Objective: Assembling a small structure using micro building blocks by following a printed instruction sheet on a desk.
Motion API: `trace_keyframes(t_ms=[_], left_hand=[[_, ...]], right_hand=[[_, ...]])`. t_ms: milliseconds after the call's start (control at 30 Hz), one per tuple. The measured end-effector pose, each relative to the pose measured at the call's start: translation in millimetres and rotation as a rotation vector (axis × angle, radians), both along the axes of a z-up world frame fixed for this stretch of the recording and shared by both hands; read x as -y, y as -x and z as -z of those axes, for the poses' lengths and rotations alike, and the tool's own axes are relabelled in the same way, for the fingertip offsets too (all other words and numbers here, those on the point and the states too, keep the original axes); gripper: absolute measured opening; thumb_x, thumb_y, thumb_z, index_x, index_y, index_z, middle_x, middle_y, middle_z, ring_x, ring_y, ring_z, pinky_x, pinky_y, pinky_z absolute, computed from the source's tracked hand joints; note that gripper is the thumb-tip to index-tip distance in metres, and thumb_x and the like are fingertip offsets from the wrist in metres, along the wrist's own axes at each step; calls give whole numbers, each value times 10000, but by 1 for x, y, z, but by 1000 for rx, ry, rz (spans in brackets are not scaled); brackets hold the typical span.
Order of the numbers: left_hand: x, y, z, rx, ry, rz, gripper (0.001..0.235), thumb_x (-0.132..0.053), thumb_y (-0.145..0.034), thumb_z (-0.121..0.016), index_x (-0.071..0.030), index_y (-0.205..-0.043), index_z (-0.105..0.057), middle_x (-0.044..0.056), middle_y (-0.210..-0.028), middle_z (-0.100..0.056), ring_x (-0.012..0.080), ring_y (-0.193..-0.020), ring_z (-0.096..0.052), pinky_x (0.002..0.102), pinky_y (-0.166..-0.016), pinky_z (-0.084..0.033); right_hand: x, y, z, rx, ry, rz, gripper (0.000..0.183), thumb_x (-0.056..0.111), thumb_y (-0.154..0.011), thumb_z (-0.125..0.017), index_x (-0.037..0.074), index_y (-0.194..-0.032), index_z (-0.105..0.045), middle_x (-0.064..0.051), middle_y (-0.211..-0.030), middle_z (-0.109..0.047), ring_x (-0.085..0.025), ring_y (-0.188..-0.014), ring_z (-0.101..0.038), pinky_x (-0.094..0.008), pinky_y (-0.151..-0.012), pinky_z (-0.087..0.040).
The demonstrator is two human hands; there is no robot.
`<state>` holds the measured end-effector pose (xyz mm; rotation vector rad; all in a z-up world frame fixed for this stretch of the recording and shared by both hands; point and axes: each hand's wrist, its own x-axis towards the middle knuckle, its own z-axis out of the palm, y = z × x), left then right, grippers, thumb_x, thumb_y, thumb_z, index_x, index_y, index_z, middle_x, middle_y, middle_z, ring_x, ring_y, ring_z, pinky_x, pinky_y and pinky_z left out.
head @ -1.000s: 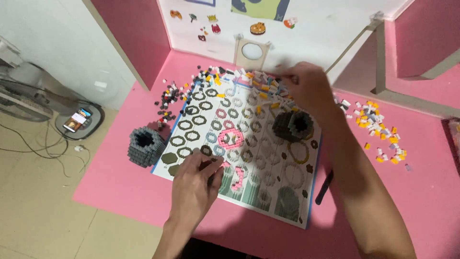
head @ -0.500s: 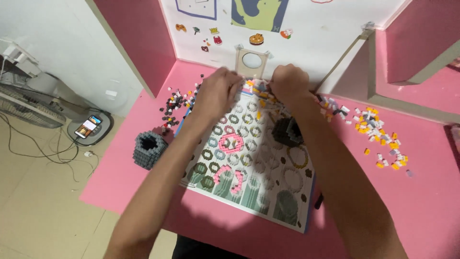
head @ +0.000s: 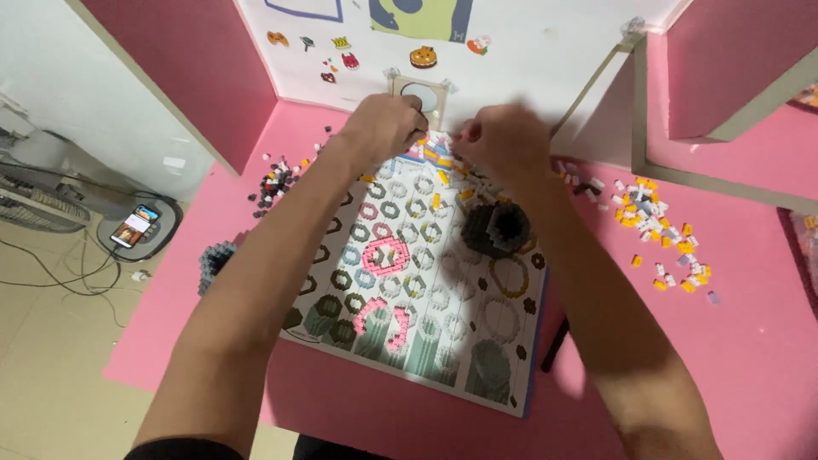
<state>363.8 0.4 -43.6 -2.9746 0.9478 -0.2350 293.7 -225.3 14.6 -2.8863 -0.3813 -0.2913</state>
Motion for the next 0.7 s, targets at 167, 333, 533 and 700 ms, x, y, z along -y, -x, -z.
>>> trace_keyframes(t_ms=[167, 333, 533, 700], left_hand=[[-5, -5, -7, 69, -29, 86, 178, -288, -963, -718, -274, -1074, -857, 17, -1109, -762, 345, -875, -780, 465, -800, -646], [-11, -10, -11, 132, 7, 264, 296, -78, -907, -590, -228, -731, -776, -28, -761, -636, 254, -565, -595, 376, -444, -473], [-3, -8, -10, 160, -89, 250, 413, -146, -1023, -640, -207, -617, -602, -44, -690, -521, 186, -512, -488, 324, -430, -418], [1, 5, -22, 129, 60, 232, 185, -172, -936, -747, -147, -753, -754, 6, -751, -695, 246, -653, -682, 415, -576, -570]], right_hand=[[24, 30, -17, 37, -106, -36, 252, 371, -1040, -752, 122, -1035, -794, -84, -857, -724, -242, -818, -736, -369, -697, -571], [47, 66, -19, 296, -239, -165, 118, 223, -941, -804, 105, -933, -800, -13, -771, -747, -168, -660, -691, -401, -588, -538], [62, 123, -31, 205, -326, -84, 82, 195, -924, -781, 113, -917, -780, 16, -780, -716, -94, -627, -616, -298, -635, -500], [72, 158, -27, 87, -440, -91, 104, 188, -966, -801, 114, -942, -732, 19, -706, -697, -69, -570, -604, -254, -604, -482]])
